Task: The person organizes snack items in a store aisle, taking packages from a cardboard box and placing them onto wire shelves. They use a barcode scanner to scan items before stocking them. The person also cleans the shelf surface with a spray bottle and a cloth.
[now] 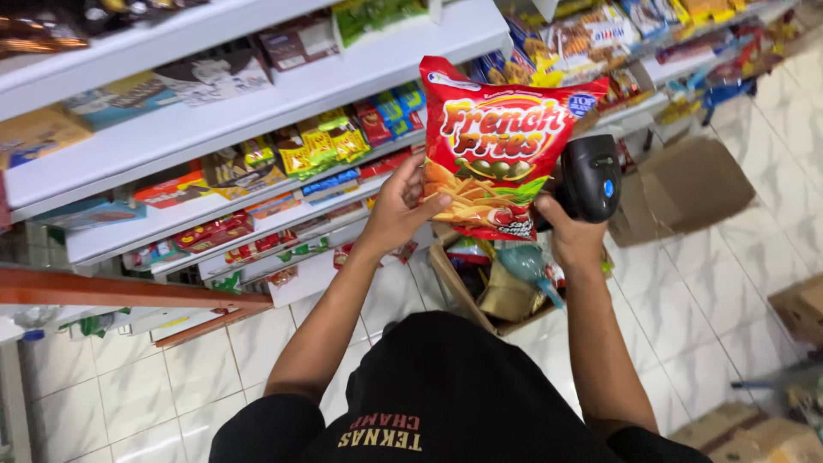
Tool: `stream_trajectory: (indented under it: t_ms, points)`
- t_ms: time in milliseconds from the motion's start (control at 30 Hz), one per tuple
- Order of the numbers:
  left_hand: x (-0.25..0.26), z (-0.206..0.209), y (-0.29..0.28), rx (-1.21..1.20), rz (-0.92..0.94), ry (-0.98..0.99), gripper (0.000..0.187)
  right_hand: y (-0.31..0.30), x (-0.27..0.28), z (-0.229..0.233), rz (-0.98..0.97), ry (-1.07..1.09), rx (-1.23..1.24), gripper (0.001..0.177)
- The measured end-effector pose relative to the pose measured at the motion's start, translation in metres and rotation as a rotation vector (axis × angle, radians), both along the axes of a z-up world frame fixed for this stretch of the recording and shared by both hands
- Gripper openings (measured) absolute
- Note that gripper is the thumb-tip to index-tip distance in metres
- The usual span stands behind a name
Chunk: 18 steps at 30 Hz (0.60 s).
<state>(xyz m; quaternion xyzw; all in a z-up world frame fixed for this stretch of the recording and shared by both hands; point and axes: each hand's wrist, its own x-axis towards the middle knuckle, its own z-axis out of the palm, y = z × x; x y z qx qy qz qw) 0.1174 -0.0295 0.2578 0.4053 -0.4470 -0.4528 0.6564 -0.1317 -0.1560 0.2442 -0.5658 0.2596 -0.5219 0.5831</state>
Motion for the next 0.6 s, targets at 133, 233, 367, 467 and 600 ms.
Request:
stream_trajectory:
  t_ms: [133,233,367,467,600]
  points:
    - [0.004,0.026,0.001,-0.108,0.087,-0.114,0.067,0.003,0.008,0.035,0.038,0.145,-0.007,0.064]
    - [0.011,0.032,0.0,-0.177,0.069,-0.141,0.071,0.002,0.024,0.05,0.102,0.013,0.012,0.062]
    - [0.017,0.046,0.009,-0.13,0.007,-0.14,0.077,-0.002,0.029,0.055,0.132,-0.151,-0.029,0.065]
    - [0.021,0.048,0.014,-0.053,0.038,-0.294,0.075,-0.015,0.023,0.044,0.16,-0.157,-0.095,0.064]
    - [0.014,0.014,0.001,0.114,0.029,-0.253,0.062,-0.033,0.009,0.004,0.085,-0.045,-0.035,0.057]
